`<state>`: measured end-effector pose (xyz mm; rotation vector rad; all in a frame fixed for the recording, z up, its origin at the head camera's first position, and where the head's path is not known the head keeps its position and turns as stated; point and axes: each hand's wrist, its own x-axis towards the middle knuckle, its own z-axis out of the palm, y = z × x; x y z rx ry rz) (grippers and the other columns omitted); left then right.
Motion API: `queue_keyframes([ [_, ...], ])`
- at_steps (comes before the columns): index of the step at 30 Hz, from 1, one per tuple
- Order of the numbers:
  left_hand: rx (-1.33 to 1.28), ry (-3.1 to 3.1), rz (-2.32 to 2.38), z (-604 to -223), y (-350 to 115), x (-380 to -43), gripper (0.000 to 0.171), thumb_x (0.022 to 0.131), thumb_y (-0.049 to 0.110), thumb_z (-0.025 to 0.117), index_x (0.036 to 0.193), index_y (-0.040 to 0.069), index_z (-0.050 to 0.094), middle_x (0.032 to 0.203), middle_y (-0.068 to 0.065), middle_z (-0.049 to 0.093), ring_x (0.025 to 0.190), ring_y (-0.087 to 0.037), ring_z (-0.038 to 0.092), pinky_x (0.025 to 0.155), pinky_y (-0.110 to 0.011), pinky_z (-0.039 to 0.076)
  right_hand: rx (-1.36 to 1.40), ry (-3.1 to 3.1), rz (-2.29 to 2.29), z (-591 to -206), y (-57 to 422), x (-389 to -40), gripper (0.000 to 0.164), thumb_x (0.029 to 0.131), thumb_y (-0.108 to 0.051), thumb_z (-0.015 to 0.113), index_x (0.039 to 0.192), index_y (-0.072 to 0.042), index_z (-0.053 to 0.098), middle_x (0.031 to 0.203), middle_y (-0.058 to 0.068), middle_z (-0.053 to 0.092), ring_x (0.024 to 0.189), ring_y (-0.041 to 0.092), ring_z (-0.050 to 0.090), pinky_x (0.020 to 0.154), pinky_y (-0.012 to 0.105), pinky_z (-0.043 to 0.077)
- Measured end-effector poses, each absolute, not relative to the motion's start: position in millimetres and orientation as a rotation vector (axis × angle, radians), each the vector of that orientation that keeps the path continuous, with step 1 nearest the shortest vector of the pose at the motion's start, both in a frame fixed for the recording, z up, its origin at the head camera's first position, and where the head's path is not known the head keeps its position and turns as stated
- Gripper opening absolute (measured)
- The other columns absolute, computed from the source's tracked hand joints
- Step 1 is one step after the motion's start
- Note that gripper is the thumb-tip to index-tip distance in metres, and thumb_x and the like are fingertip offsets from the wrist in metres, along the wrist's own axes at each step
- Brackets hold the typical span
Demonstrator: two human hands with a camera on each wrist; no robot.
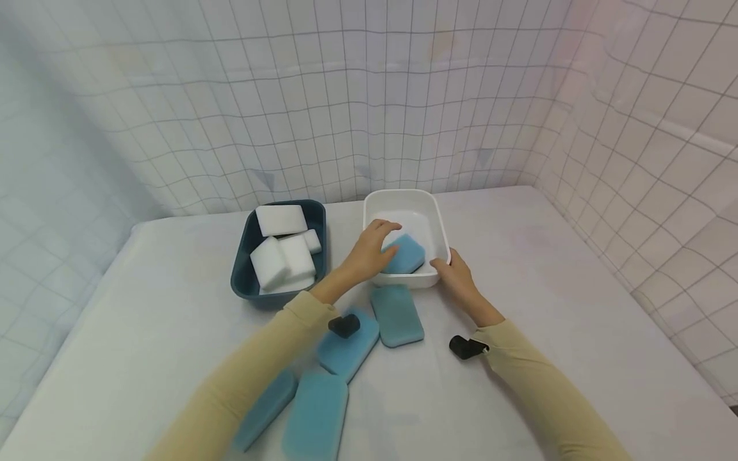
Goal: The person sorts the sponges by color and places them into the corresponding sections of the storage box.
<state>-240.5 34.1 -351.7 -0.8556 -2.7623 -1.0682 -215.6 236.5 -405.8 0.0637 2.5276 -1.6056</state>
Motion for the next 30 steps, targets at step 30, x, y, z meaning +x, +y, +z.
queue_keyframes([
  [30,-0.8,-2.821,-0.889,-331.3,-23.6,-211.4,0.045,0.089,0.025,0.062,0.129,0.006,0.054,0.126,-0.012,0.055,0.116,-0.025,0.052,0.096,-0.038,0.049,0.143,2.519,-1.534,-401.3,233.4,-215.8,0.065,0.094,-0.023,0.04,0.149,0.0,0.014,0.154,0.022,0.023,0.141,0.039,0.025,0.117,0.054,0.023],
])
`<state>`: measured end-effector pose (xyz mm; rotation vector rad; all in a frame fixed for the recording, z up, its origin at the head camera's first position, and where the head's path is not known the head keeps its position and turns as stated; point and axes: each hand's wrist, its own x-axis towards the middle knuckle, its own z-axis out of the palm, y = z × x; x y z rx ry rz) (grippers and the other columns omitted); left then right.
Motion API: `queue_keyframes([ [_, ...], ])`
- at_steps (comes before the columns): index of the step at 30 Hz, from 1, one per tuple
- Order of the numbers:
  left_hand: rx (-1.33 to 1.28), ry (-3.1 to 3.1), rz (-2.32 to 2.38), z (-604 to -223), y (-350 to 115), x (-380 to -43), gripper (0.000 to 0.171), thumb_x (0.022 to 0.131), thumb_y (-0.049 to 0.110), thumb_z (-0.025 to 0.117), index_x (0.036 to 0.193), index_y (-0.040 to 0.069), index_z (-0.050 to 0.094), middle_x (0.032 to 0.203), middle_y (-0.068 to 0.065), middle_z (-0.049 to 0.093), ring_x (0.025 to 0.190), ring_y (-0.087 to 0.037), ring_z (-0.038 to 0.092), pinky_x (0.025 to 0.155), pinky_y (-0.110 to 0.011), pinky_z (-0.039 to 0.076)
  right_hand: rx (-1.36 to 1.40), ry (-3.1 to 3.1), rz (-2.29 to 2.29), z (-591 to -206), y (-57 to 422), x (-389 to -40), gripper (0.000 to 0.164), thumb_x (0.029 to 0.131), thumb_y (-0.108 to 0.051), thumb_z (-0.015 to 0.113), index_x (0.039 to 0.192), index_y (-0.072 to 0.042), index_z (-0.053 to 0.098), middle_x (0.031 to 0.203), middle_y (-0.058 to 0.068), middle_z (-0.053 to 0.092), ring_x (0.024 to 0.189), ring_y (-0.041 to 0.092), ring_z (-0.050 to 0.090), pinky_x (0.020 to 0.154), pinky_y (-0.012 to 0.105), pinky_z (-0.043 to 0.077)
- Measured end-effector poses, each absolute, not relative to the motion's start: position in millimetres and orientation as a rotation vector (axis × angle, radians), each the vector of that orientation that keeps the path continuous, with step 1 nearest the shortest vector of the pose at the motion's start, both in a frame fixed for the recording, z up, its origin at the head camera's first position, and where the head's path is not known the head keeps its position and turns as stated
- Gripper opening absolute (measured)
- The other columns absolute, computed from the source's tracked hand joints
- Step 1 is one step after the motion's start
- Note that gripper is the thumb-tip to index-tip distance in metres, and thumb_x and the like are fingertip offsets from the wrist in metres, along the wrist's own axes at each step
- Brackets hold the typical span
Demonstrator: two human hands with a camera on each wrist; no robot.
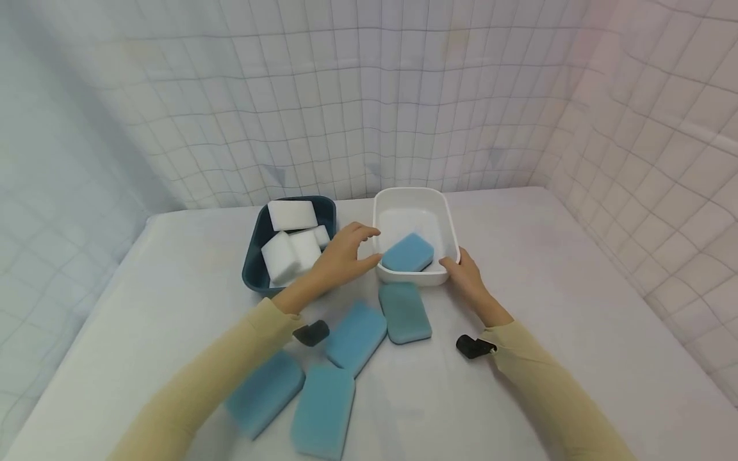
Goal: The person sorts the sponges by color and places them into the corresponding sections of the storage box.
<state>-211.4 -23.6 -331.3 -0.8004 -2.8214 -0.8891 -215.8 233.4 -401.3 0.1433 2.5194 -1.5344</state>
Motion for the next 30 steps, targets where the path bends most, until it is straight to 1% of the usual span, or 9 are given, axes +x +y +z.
queue_keyframes([
  [9,-0.754,-2.812,-0.906,-323.6,-49.0,-187.4,0.041,0.088,0.025,0.063,0.125,0.006,0.058,0.12,-0.011,0.06,0.107,-0.024,0.056,0.088,-0.037,0.052,0.152,2.498,-1.578,-402.9,232.1,-213.7,0.065,0.095,-0.023,0.038,0.15,-0.001,0.01,0.155,0.021,0.018,0.142,0.038,0.023,0.117,0.055,0.022],
  [18,-0.75,-2.821,-0.861,-310.2,-78.9,-164.2,0.038,0.089,0.021,0.062,0.122,0.004,0.059,0.118,-0.012,0.061,0.106,-0.025,0.058,0.089,-0.038,0.052,0.133,2.506,-1.56,-395.5,232.6,-214.1,0.066,0.095,-0.025,0.037,0.15,-0.002,0.008,0.156,0.022,0.016,0.143,0.039,0.021,0.117,0.056,0.021],
  [25,-0.701,-2.884,-0.811,-316.5,-105.3,-140.5,0.038,0.089,0.02,0.062,0.123,0.003,0.058,0.116,-0.013,0.062,0.104,-0.024,0.059,0.087,-0.039,0.052,0.111,2.508,-1.552,-397.1,231.6,-213.4,0.067,0.095,-0.026,0.036,0.151,-0.003,0.007,0.156,0.021,0.016,0.143,0.039,0.021,0.117,0.057,0.021],
  [30,-0.686,-2.871,-0.791,-324.1,-120.9,-121.3,0.037,0.087,0.019,0.065,0.119,0.001,0.06,0.116,-0.013,0.063,0.106,-0.026,0.059,0.088,-0.041,0.053,0.119,2.482,-1.569,-401.5,231.6,-211.2,0.066,0.096,-0.025,0.037,0.15,-0.002,0.007,0.156,0.021,0.015,0.143,0.039,0.019,0.118,0.056,0.019],
])
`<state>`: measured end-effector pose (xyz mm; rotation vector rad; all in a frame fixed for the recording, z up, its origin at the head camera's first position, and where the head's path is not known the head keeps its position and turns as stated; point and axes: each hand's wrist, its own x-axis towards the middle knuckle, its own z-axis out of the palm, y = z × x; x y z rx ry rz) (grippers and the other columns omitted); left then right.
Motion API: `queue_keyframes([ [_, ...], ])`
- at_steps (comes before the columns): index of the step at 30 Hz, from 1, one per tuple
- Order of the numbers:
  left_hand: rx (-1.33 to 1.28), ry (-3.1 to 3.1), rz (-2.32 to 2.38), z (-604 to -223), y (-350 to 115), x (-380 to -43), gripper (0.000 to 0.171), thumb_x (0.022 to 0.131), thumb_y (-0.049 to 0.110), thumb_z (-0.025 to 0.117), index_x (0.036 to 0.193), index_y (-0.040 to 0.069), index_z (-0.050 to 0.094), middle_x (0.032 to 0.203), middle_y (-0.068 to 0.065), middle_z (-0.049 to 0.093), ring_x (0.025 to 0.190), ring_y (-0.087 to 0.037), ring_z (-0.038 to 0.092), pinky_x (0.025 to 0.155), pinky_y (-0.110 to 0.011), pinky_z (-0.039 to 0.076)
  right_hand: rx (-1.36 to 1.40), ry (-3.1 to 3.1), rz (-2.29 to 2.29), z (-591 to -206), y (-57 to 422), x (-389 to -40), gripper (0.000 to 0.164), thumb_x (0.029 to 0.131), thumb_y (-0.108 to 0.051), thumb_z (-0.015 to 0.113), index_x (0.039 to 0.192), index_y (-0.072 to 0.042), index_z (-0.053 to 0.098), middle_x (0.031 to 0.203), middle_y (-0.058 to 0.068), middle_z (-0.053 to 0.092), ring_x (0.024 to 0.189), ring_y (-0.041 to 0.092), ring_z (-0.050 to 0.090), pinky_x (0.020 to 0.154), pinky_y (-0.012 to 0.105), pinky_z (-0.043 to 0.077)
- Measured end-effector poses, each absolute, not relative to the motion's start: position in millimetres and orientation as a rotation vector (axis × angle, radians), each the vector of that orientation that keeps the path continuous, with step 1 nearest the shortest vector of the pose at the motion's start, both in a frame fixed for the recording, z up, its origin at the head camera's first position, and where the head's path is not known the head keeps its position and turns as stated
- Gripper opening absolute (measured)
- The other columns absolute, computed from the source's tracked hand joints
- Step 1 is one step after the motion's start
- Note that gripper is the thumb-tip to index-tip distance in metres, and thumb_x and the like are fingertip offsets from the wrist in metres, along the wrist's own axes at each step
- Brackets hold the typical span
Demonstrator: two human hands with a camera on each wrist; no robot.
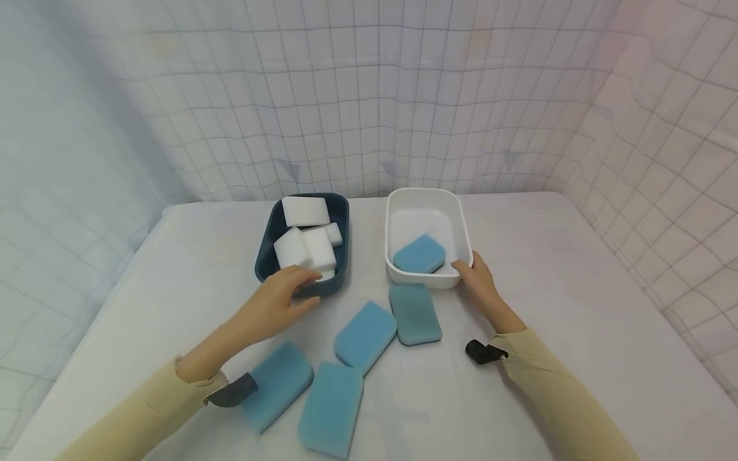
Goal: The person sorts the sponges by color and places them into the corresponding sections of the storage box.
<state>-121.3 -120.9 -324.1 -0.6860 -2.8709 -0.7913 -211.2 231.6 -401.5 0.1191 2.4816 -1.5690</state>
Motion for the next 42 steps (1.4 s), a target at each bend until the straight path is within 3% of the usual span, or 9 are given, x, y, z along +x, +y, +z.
queue_keyframes([
  [11,-0.522,-3.025,-0.801,-332.0,-155.9,-87.9,0.041,0.089,0.022,0.062,0.125,0.005,0.056,0.122,-0.01,0.059,0.112,-0.027,0.056,0.088,-0.044,0.051,0.126,2.477,-1.575,-402.4,228.3,-212.9,0.066,0.096,-0.026,0.036,0.151,-0.003,0.007,0.156,0.021,0.017,0.143,0.04,0.02,0.117,0.057,0.019],
  [24,-0.366,-3.185,-0.782,-348.3,-175.7,-45.4,0.044,0.085,0.026,0.067,0.125,0.01,0.056,0.117,-0.005,0.059,0.112,-0.022,0.056,0.092,-0.043,0.051,0.138,2.476,-1.596,-399.7,226.4,-210.8,0.065,0.095,-0.024,0.037,0.15,-0.002,0.009,0.154,0.022,0.021,0.141,0.039,0.024,0.117,0.056,0.021],
  [42,-0.321,-3.229,-0.771,-361.9,-183.2,-26.3,0.05,0.083,0.031,0.07,0.125,0.008,0.055,0.115,-0.003,0.058,0.107,-0.017,0.057,0.089,-0.038,0.053,0.13,2.493,-1.585,-400.3,227.1,-211.2,0.065,0.096,-0.025,0.036,0.151,-0.004,0.009,0.155,0.021,0.019,0.141,0.039,0.024,0.117,0.056,0.022],
])
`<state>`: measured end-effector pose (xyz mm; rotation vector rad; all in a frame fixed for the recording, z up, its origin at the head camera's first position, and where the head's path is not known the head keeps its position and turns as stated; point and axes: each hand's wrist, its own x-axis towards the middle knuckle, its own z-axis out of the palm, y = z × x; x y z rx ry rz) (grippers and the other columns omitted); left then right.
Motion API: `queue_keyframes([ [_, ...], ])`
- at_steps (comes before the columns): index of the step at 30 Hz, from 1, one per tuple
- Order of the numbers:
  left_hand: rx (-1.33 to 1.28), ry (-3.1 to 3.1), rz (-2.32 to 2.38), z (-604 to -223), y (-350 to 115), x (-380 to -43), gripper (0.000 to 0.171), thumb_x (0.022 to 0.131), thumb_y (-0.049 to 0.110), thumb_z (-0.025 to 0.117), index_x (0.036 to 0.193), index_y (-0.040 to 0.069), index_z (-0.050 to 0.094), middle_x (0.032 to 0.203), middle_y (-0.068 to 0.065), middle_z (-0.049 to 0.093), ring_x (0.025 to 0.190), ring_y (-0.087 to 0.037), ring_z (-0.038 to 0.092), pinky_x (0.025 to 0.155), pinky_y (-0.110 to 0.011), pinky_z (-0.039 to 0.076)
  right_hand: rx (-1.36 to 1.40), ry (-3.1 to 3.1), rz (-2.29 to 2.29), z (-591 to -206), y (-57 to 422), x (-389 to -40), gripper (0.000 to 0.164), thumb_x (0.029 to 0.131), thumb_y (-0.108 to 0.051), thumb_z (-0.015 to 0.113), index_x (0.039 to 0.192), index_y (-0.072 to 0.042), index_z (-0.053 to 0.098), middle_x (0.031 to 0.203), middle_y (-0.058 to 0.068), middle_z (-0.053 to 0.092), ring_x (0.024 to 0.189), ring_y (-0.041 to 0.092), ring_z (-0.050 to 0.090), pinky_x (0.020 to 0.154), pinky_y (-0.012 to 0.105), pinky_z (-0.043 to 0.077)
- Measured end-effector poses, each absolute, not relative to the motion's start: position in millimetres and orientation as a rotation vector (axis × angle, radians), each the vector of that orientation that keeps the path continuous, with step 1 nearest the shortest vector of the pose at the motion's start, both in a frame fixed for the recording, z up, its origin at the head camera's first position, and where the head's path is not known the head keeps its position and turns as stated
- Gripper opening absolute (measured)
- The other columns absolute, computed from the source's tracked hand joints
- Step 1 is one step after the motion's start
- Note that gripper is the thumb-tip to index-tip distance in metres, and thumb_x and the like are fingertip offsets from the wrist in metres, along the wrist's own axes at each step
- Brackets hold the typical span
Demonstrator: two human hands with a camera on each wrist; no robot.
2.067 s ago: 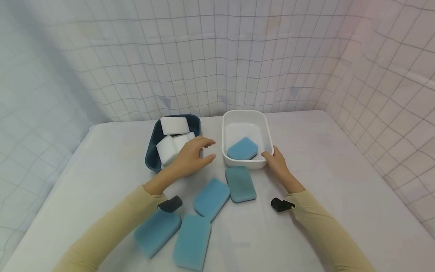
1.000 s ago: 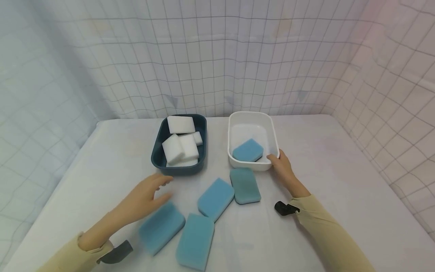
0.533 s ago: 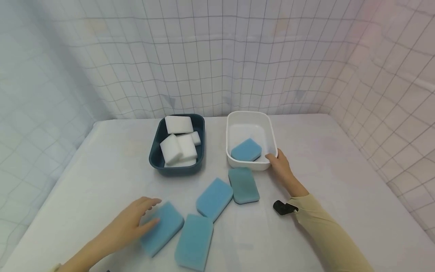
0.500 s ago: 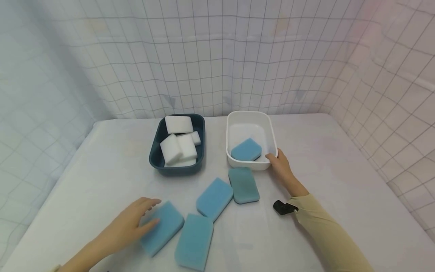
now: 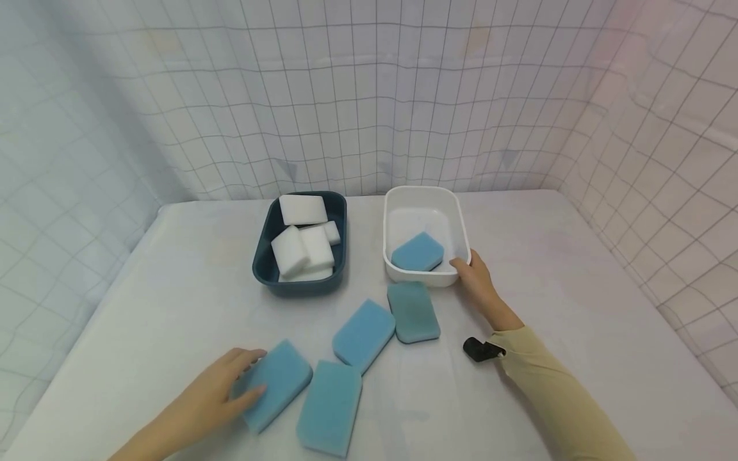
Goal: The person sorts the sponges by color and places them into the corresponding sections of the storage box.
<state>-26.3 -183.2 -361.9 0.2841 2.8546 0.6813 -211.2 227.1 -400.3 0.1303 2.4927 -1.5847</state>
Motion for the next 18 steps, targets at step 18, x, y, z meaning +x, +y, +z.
queue_keyframes([
  [18,0.209,2.774,0.627,-361.4,-172.4,-17.0,0.096,0.067,0.056,0.076,0.138,0.003,0.041,0.124,-0.011,0.049,0.11,-0.021,0.049,0.09,-0.042,0.05,0.133,2.509,-1.557,-398.3,227.3,-210.8,0.065,0.096,-0.028,0.036,0.151,-0.005,0.009,0.155,0.021,0.02,0.141,0.039,0.025,0.116,0.057,0.022],
])
